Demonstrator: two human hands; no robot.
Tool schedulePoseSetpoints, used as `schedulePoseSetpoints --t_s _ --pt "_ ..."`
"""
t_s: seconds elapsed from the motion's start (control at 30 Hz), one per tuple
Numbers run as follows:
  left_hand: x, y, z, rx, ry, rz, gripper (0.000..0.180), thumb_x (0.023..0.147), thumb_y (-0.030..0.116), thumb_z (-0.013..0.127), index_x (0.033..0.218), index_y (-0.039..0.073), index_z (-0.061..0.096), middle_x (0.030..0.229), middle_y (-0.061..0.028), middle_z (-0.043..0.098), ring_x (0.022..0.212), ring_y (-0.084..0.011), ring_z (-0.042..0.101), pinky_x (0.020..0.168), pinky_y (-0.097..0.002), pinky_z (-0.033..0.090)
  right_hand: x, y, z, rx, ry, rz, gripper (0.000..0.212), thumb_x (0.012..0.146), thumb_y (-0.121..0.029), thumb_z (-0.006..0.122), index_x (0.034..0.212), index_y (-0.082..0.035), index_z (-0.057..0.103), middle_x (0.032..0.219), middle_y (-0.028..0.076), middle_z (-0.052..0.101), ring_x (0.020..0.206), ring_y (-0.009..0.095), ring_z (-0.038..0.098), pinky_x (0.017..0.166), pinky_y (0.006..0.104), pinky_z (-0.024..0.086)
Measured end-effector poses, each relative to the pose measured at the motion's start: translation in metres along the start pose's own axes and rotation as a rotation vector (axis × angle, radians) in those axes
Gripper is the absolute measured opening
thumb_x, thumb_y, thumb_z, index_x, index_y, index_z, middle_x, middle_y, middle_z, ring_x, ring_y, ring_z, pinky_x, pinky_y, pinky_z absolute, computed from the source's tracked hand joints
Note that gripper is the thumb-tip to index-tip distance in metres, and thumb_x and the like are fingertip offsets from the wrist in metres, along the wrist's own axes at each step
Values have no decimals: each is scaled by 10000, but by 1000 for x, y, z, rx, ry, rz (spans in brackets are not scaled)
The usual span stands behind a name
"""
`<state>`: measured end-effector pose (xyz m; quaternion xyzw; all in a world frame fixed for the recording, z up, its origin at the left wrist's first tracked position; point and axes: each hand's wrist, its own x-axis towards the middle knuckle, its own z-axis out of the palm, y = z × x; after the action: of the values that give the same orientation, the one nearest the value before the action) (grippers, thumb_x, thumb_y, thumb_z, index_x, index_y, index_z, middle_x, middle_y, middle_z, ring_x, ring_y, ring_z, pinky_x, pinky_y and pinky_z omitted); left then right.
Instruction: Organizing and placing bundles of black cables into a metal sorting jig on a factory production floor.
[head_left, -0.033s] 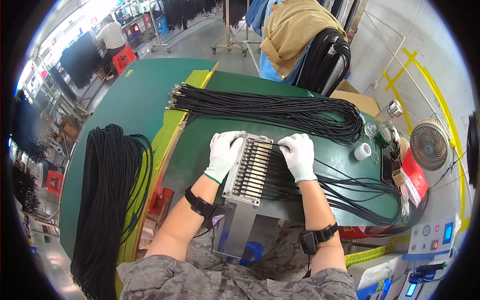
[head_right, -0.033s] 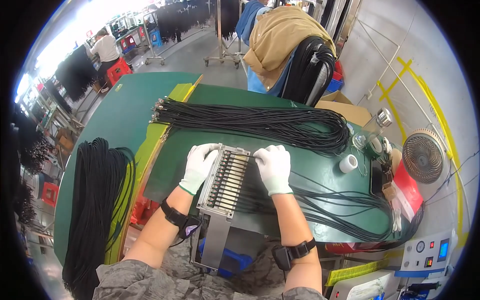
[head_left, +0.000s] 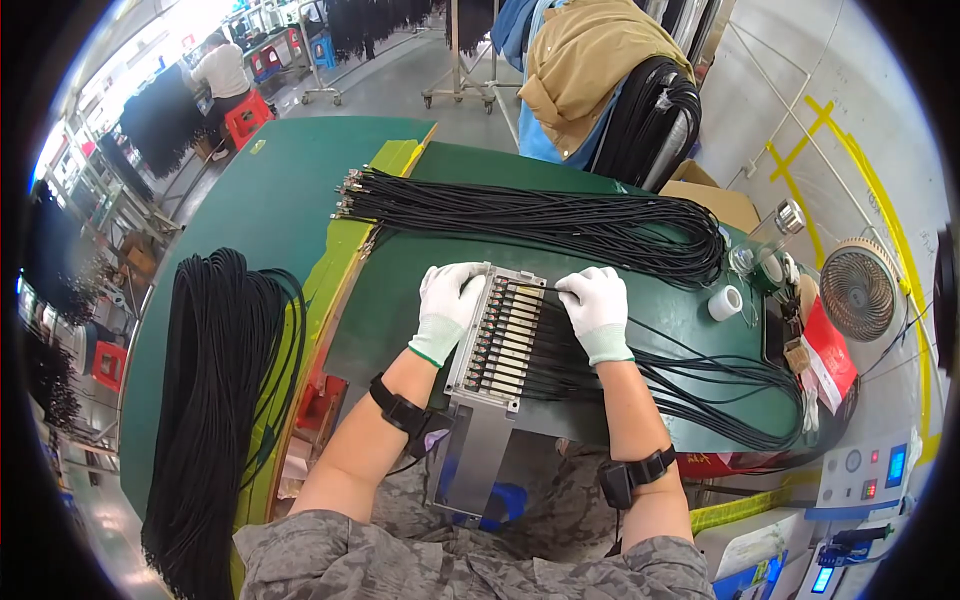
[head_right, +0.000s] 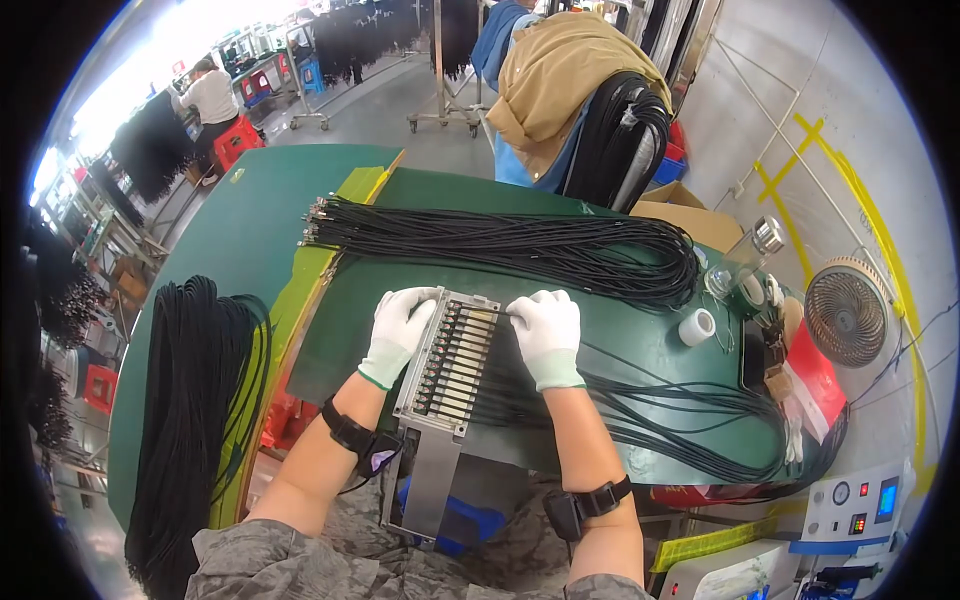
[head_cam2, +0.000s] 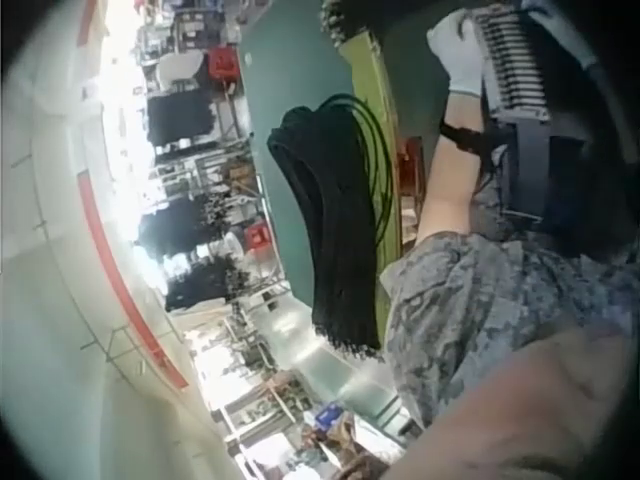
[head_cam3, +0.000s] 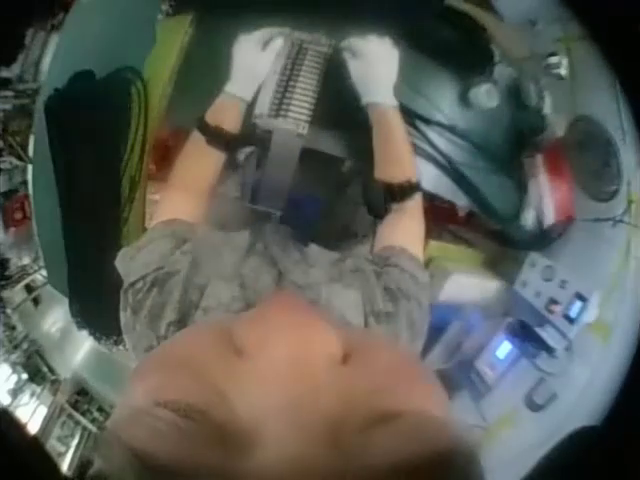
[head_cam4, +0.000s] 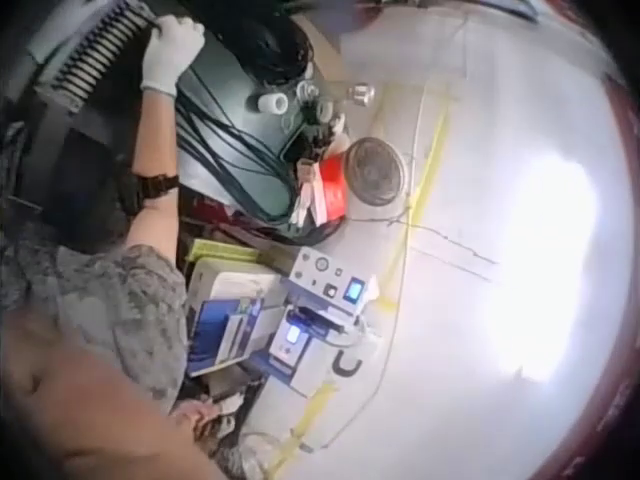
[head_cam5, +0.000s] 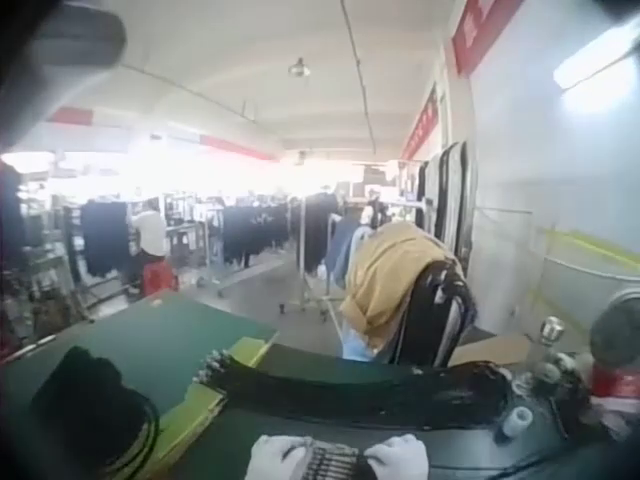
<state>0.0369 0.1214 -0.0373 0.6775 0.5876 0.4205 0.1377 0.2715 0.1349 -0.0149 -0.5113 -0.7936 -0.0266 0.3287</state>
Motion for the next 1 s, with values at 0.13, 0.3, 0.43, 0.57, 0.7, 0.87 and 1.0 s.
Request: schedulePoseSetpoints --t_s 0.13,0.3,0.43,0.57,0.7,0.87,1.0 --pt "0 -1 1 12 18 43 198 891 197 592 1005 83 707 999 -77 698 939 -265 594 901 -368 420 0 -2 1 -12 11 -13 82 712 -126 719 786 -159 702 755 19 604 825 264 555 740 387 453" --pt "0 -1 3 25 17 30 196 894 196 585 999 86 708 991 -75 698 935 -263 595 898 -364 416 -1 -3 13 2 42 -70 86 730 -117 682 790 -178 693 777 19 595 806 261 537 695 384 422" --pt "0 -5 3 0 20 56 193 895 195 582 992 86 709 992 -74 699 933 -259 598 897 -353 409 -1 -3 15 -35 23 -113 136 740 -112 655 834 -188 715 807 23 597 816 258 545 703 379 432" --pt "0 -4 2 -2 -8 39 194 896 193 578 990 85 709 999 -74 700 939 -255 603 890 -346 402 -3 -14 13 -64 -153 -120 238 768 -84 628 953 -189 734 990 56 627 962 273 565 819 384 462" --pt "1 -7 3 -19 -46 13 216 904 199 569 1030 86 703 1023 -84 698 988 -248 608 935 -360 388 -5 -30 12 -271 -84 -173 308 768 -81 600 1036 -182 712 1219 113 583 1151 314 514 956 435 423" --pt "-3 -3 -15 -140 -211 -20 270 922 219 555 1124 90 680 1090 -112 685 1087 -244 602 1055 -413 328 -8 -36 22 -452 -122 -277 392 753 -72 596 1125 -172 671 1365 166 490 1266 362 435 1047 494 349" --pt "-31 -13 -36 -164 -252 -28 288 928 222 558 1163 94 664 1124 -114 675 1131 -239 590 1110 -449 267 -16 -34 -4 -335 -150 -193 432 744 -55 589 1160 -157 646 1376 207 470 1270 397 428 1075 507 319"
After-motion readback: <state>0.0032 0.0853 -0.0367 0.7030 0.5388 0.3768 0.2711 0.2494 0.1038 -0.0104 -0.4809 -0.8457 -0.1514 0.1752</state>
